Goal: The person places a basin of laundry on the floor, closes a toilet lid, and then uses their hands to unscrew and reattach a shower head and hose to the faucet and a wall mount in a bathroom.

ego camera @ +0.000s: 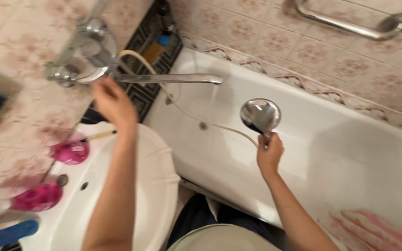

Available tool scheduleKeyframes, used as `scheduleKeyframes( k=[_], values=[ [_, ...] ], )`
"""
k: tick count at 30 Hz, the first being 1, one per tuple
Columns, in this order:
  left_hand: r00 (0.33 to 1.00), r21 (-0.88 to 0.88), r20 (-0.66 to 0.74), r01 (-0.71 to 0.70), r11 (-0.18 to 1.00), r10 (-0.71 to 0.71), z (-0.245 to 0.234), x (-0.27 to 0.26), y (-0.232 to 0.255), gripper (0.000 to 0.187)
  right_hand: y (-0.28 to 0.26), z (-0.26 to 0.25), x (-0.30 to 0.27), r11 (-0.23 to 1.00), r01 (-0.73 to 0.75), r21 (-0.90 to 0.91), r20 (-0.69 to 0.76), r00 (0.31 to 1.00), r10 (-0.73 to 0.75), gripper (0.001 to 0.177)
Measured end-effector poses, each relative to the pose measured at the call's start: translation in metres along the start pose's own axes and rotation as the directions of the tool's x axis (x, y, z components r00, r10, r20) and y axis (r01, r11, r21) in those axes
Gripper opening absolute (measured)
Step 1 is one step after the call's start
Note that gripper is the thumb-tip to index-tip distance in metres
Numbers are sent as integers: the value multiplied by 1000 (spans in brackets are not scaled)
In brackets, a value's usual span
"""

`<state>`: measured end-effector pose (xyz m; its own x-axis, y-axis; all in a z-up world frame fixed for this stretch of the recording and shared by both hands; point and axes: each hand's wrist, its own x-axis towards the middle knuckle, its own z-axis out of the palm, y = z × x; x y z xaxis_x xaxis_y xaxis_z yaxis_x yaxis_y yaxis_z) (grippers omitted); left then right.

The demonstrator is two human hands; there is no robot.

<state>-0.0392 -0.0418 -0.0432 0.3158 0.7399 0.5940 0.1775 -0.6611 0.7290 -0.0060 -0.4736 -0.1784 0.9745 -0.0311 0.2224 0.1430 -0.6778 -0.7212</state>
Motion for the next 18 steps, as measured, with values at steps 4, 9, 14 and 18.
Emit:
scheduleKeyframes(
  k=[4,9,14,18],
  values=[
    [801,-336,147,592,732,-580,31,-36,-78,14,-1,-5,-2,998,60,-32,-11,998,-60,24],
    [569,-524,202,750,402,-797,55,13,-130,25,-4,-8,-6,999,12,-35,24,1000,-11,24],
    [257,-478,506,878,-19,-823,42,56,-104,48,-1,-8,-11,998,5,-59,37,999,-3,23],
    [154,-467,733,822,-325,-662,41,66,-130,46,3,-6,-13,997,10,-79,26,1000,-8,24]
  ],
)
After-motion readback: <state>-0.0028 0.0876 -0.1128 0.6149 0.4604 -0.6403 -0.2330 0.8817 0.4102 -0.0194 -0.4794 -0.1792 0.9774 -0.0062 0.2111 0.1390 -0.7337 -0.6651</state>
